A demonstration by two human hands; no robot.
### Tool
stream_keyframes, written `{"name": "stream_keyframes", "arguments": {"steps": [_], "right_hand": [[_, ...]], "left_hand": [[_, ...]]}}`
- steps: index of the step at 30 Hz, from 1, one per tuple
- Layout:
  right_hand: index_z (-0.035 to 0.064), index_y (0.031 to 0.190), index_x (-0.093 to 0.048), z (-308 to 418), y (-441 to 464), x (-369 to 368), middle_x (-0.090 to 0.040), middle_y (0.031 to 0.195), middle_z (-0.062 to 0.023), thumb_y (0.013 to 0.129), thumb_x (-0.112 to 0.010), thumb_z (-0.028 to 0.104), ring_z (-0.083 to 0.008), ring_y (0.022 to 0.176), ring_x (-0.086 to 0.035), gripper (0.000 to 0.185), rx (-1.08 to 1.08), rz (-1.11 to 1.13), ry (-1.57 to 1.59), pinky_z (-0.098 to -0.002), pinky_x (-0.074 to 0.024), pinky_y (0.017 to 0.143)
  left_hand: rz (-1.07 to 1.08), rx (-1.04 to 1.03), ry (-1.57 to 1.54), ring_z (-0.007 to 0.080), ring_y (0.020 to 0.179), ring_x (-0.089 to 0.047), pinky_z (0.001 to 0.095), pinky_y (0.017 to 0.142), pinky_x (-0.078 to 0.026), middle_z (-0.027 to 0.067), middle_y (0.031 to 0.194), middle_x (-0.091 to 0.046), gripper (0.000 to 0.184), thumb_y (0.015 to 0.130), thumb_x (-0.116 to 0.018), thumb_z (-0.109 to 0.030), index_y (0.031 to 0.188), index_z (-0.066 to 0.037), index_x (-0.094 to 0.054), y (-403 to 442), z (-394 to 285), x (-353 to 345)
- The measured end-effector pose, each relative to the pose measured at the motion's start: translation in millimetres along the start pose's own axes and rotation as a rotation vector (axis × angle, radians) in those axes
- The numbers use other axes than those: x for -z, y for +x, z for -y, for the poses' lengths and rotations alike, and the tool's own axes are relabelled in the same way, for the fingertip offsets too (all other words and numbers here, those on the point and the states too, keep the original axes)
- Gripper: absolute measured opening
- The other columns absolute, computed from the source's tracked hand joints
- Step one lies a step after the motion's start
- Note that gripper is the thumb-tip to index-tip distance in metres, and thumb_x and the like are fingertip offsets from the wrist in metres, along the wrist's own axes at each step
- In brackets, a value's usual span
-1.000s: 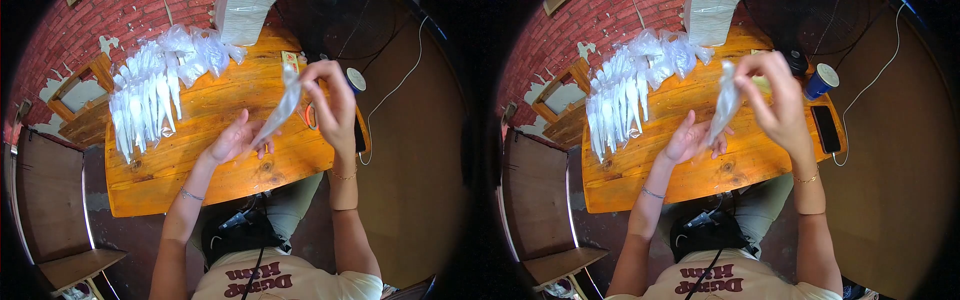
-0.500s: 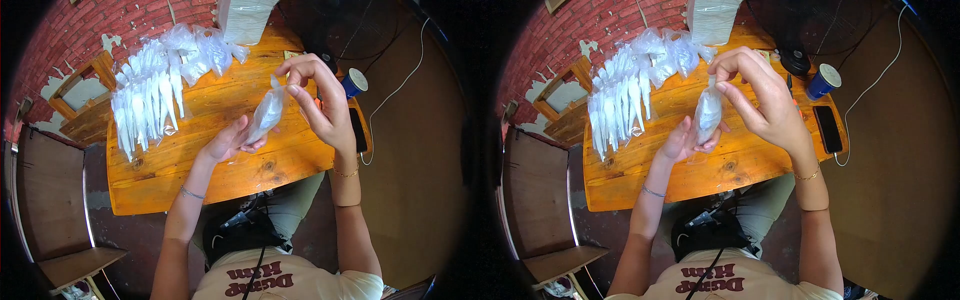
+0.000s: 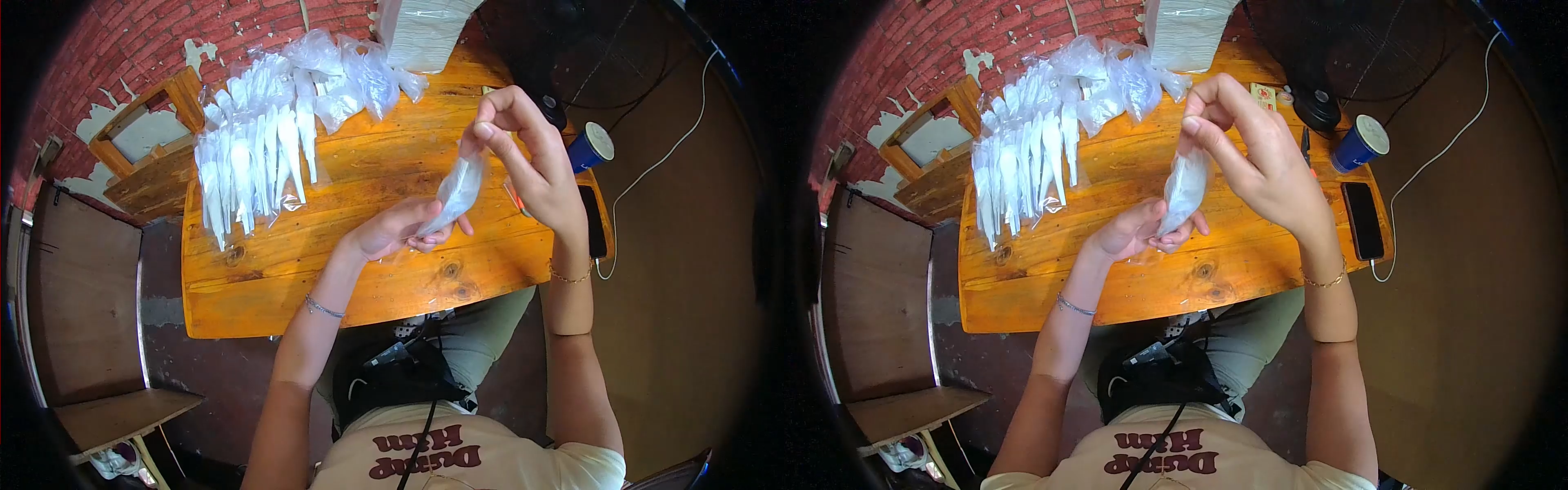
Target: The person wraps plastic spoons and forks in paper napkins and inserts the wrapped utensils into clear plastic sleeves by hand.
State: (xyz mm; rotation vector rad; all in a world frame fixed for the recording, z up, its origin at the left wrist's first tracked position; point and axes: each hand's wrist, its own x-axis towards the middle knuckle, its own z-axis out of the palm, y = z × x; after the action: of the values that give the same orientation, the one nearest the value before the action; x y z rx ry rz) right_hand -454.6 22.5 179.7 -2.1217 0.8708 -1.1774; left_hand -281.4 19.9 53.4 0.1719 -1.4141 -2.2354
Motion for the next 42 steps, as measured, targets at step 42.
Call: {"name": "stream_keyframes", "arguments": {"steps": [42], "right_hand": [[0.0037, 0.08, -0.064, -22.6, -3.8, 10.5, -0.055, 0.099, -0.0081, 0.074, -0.068, 0.012, -0.024, 0.097, -0.049, 0.011, 0.186, -0.006, -0.848, -0.0355, -0.0353, 0.08]], "left_hand": [[-0.909, -0.492, 1.022, 0.0101, 0.054, -0.035, 0.0273, 0.048, -0.029, 0.0038, 0.061, -0.039, 0.018, 0.076, -0.07, -0.01, 0.077, 0.006, -0.061, 12.7, 6.1, 3.0]]}}
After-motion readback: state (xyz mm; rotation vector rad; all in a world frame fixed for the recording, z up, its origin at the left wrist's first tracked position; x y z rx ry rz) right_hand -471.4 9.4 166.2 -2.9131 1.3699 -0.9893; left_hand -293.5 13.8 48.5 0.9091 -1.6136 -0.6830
